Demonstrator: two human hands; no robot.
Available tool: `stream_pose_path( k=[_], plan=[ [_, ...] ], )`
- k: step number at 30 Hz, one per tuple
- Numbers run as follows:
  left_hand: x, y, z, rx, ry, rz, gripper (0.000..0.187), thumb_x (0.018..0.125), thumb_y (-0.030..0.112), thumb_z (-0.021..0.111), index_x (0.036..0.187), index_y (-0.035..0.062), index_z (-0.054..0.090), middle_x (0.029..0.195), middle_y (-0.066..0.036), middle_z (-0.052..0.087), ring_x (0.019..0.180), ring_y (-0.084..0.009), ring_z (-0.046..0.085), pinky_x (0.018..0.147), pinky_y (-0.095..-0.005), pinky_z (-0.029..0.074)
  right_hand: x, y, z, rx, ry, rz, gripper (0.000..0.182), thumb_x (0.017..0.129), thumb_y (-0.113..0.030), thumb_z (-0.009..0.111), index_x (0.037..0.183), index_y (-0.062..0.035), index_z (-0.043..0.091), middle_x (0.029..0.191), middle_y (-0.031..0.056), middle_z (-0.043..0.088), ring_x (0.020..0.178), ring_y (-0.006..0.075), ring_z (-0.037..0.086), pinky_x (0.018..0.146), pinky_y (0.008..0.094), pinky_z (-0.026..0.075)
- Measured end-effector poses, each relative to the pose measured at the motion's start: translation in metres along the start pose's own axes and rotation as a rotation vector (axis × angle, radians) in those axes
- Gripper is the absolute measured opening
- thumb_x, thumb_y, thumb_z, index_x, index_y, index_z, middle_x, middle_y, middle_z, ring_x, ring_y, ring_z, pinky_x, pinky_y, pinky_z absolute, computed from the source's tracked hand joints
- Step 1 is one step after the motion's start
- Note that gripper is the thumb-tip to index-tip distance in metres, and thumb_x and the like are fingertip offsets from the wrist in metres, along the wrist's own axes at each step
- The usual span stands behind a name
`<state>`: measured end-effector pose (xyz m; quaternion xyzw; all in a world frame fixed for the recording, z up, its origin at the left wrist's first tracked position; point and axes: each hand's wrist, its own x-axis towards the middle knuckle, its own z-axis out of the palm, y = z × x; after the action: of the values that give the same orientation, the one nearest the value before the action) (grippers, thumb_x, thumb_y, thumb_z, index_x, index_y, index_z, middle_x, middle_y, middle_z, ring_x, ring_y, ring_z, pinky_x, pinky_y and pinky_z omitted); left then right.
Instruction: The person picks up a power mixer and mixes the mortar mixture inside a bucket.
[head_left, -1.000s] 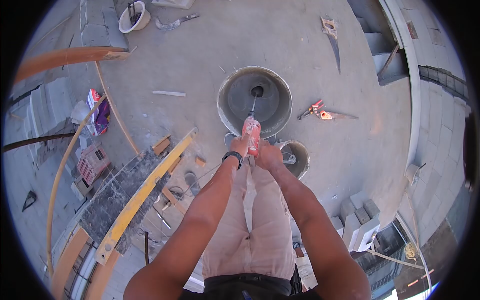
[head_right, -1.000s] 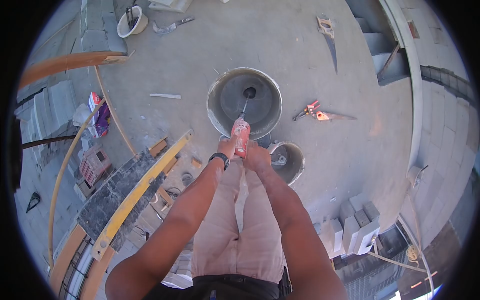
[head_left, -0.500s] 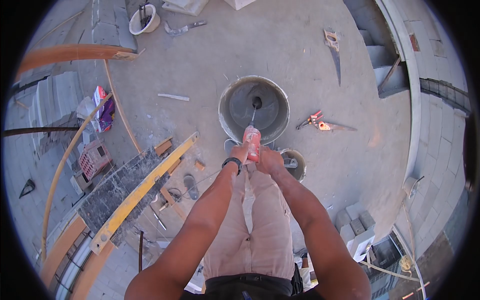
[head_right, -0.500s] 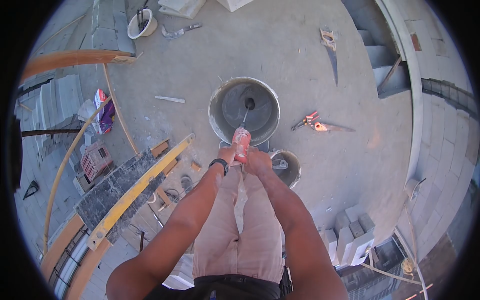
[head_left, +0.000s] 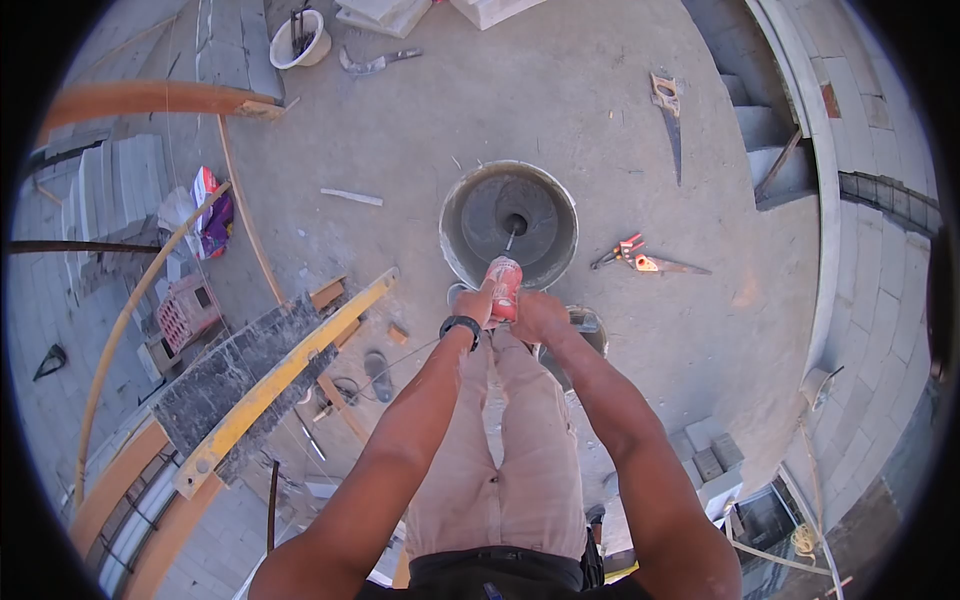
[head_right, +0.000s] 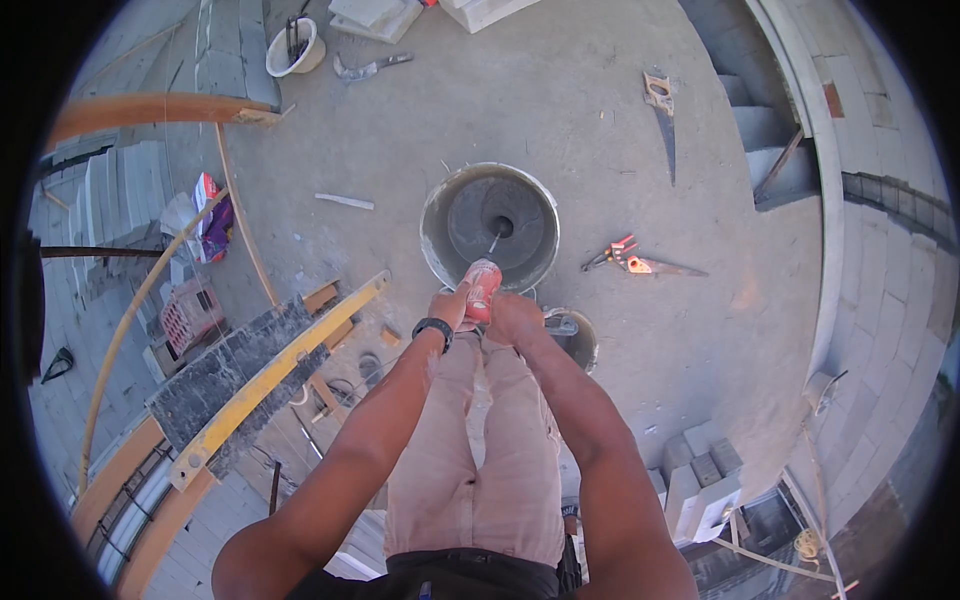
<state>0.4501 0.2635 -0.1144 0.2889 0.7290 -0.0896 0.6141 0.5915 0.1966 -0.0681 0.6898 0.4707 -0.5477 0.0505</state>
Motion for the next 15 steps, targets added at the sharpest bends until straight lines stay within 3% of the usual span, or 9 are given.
stream_pose_path(
  k=[1, 3, 4, 6, 7, 9, 15],
  plan=[
    [-0.003, 0.003, -0.001, 0.000, 0.000, 0.000, 0.073, 0.084, 0.053, 0.066, 0.102, -0.0176, 0.061, 0.094, -0.024, 0.068, 0.069, -0.0313, 0.071, 0.055, -0.0366, 0.062, 0.000, 0.001, -0.001, 0.001, 0.004, 0.007, 0.037, 0.071, -0.020, 0.064, 0.104, -0.0032, 0.066, 0.105, 0.0204, 0.068, 0.102, 0.0372, 0.065, 0.088, 0.0458, 0.053],
    [-0.006, 0.006, 0.000, -0.122, -0.093, -0.083, 0.061, 0.084, 0.045, 0.069, 0.117, -0.0043, 0.056, 0.106, -0.019, 0.065, 0.089, -0.0295, 0.069, 0.073, -0.0420, 0.061, -0.002, 0.003, -0.006, 0.008, 0.004, 0.016, 0.036, 0.070, -0.020, 0.065, 0.101, -0.0023, 0.067, 0.103, 0.0208, 0.069, 0.099, 0.0366, 0.066, 0.086, 0.0450, 0.054],
    [-0.007, 0.006, 0.003, -0.125, -0.096, -0.085, 0.061, 0.084, 0.045, 0.069, 0.117, -0.0043, 0.056, 0.106, -0.019, 0.065, 0.089, -0.0295, 0.069, 0.073, -0.0420, 0.061, -0.002, 0.004, -0.009, 0.018, 0.006, 0.024, 0.035, 0.070, -0.021, 0.066, 0.099, -0.0014, 0.068, 0.101, 0.0212, 0.070, 0.097, 0.0361, 0.067, 0.084, 0.0443, 0.055],
    [-0.009, 0.001, 0.013, -0.523, -0.267, -0.078, 0.058, 0.086, 0.040, 0.068, 0.126, 0.0015, 0.051, 0.115, -0.016, 0.062, 0.103, -0.0276, 0.064, 0.088, -0.0452, 0.055, 0.002, 0.009, -0.007, 0.006, 0.002, 0.023, 0.035, 0.070, -0.021, 0.066, 0.099, -0.0016, 0.069, 0.101, 0.0214, 0.069, 0.097, 0.0364, 0.067, 0.085, 0.0443, 0.054],
    [-0.002, -0.004, 0.015, -0.525, -0.268, -0.079, 0.058, 0.086, 0.040, 0.068, 0.126, 0.0015, 0.051, 0.115, -0.016, 0.062, 0.103, -0.0276, 0.064, 0.088, -0.0452, 0.055, 0.006, 0.012, -0.005, -0.002, 0.002, 0.020, 0.035, 0.070, -0.020, 0.066, 0.099, -0.0019, 0.069, 0.101, 0.0216, 0.069, 0.097, 0.0367, 0.067, 0.085, 0.0443, 0.054],
    [0.008, -0.010, 0.020, -0.681, -0.468, -0.013, 0.052, 0.091, 0.032, 0.063, 0.132, 0.0047, 0.047, 0.123, -0.013, 0.058, 0.112, -0.0269, 0.058, 0.094, -0.0470, 0.049, 0.010, 0.020, -0.006, -0.022, -0.015, -0.012, 0.036, 0.070, -0.021, 0.066, 0.102, -0.0035, 0.067, 0.102, 0.0211, 0.069, 0.098, 0.0370, 0.066, 0.085, 0.0454, 0.054],
    [0.007, -0.004, 0.028, -0.713, -0.404, -0.053, 0.044, 0.095, 0.025, 0.058, 0.133, 0.0042, 0.047, 0.123, -0.014, 0.059, 0.108, -0.0281, 0.061, 0.091, -0.0500, 0.051, 0.005, 0.016, -0.028, -0.081, -0.036, -0.023, 0.036, 0.069, -0.019, 0.066, 0.101, -0.0021, 0.067, 0.100, 0.0216, 0.069, 0.097, 0.0367, 0.067, 0.083, 0.0454, 0.054]
  ],
)
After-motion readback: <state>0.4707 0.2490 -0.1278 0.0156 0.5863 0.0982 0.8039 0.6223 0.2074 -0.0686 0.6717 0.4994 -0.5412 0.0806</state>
